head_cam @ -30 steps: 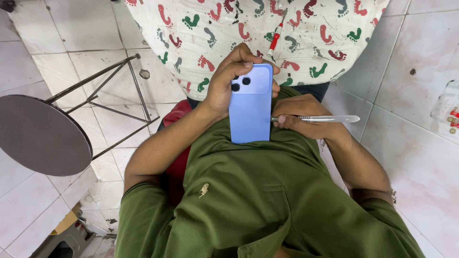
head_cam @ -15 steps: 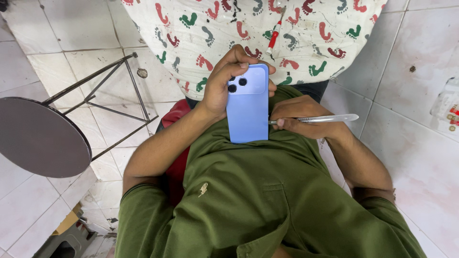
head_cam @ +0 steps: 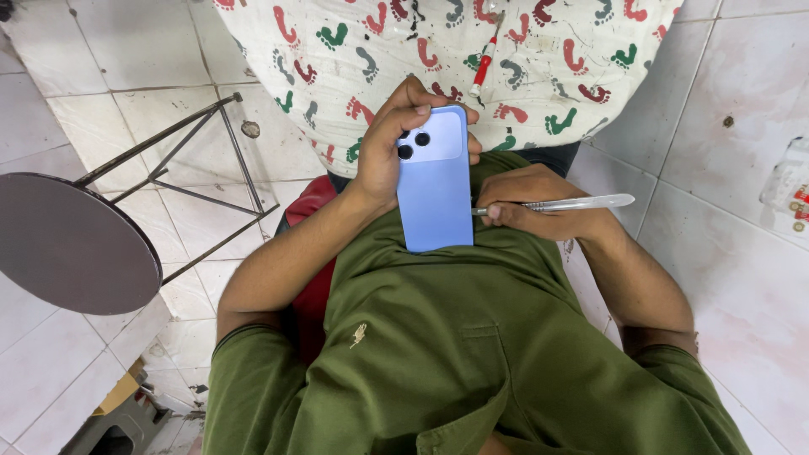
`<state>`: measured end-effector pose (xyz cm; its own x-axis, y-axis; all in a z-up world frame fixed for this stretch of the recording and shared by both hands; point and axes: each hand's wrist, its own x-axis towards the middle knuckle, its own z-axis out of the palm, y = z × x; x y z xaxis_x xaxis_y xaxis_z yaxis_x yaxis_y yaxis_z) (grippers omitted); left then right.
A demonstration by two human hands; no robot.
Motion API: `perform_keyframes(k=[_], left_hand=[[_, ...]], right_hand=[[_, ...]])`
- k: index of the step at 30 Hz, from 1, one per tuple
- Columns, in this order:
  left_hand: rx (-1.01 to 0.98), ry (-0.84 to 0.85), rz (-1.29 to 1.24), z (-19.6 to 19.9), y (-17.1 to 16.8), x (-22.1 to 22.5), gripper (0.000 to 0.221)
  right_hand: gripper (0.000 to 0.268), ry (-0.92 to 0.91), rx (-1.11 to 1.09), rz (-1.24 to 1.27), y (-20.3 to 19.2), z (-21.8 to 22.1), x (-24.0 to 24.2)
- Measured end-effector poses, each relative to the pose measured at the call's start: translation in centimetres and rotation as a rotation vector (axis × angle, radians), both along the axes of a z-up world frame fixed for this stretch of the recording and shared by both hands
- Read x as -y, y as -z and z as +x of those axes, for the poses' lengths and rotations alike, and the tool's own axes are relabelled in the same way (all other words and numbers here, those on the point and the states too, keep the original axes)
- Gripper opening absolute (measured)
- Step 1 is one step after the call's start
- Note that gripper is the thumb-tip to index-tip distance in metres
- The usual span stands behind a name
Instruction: The person uses a metal prying tool to carefully pry open the back cover of a light blue smartphone. After removing the cover, the internal components are exposed.
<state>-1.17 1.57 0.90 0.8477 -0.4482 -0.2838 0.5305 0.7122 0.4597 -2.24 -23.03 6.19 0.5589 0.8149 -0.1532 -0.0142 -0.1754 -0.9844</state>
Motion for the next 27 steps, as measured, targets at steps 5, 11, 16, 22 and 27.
perform_keyframes(k=[5, 11, 16, 22, 27], left_hand=[[0.0, -0.031, -0.028, 0.3, 0.0, 0.0, 0.021], [-0.034, -0.026, -0.07, 0.6, -0.1, -0.1, 0.023], [-0.048, -0.023, -0.109, 0.7, -0.5, -0.4, 0.025], [-0.107, -0.081, -0.099, 1.2, -0.5, -1.2, 0.024], [-0.229, -0.155, -0.099, 2.3, 0.2, -2.3, 0.025]], right_hand=[[0.019, 0.053, -0.07, -0.028, 0.1, 0.0, -0.2], [0.019, 0.135, -0.188, -0.024, 1.1, -0.5, -0.1], [0.015, 0.193, -0.233, -0.007, 1.9, -0.5, 0.7], [0.027, 0.321, -0.363, 0.117, 2.4, 0.3, 3.2], [0.046, 0.597, -0.382, 0.349, 3.3, 1.8, 5.0]])
